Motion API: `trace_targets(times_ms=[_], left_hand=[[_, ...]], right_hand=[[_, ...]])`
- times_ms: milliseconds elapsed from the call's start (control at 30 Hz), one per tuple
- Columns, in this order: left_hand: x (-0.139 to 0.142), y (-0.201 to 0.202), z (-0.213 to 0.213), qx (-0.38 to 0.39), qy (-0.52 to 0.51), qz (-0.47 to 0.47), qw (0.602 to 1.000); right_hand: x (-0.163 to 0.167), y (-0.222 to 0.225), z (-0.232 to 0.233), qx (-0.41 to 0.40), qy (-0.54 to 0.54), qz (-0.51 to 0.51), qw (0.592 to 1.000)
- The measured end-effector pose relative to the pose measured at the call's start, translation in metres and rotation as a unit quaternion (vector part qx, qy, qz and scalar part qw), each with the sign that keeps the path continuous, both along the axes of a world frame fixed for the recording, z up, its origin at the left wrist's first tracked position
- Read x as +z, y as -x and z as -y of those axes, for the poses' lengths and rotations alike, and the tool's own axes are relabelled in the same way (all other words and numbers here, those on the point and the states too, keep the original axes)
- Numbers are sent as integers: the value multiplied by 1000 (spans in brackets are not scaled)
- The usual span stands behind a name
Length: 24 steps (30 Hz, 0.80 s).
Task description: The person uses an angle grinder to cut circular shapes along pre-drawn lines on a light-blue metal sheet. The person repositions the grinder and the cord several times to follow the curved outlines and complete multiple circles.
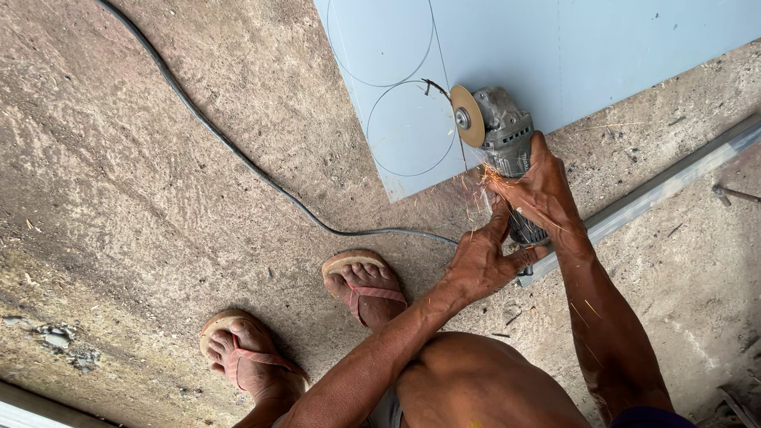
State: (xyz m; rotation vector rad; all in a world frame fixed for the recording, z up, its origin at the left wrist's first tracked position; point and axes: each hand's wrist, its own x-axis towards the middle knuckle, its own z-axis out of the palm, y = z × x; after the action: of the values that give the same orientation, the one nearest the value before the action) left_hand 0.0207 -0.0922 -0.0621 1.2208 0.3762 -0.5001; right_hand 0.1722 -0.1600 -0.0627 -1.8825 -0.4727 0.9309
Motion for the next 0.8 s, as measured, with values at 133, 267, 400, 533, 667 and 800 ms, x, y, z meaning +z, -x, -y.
trace_targets(times_ms=[133, 267, 400, 533, 667, 800], left_hand=[[1, -3, -3, -11, 2, -12, 1000], [-4, 0, 3, 23, -21, 21, 999], [-10, 2, 10, 38, -15, 35, 999], [-11, 1, 10, 42, -8, 40, 998], [-6, -2, 6, -14, -7, -4, 1000], [-3, -4, 4, -7, -17, 1, 1000]], right_hand=[[8, -1, -4, -21, 205, -9, 979], [11, -1, -8, -5, 71, -4, 997], [6, -3, -5, 36, 225, 87, 970], [2, -4, -2, -14, 75, -21, 997], [5, -3, -2, -29, 94, -36, 994], [15, 1, 5, 19, -151, -110, 982]])
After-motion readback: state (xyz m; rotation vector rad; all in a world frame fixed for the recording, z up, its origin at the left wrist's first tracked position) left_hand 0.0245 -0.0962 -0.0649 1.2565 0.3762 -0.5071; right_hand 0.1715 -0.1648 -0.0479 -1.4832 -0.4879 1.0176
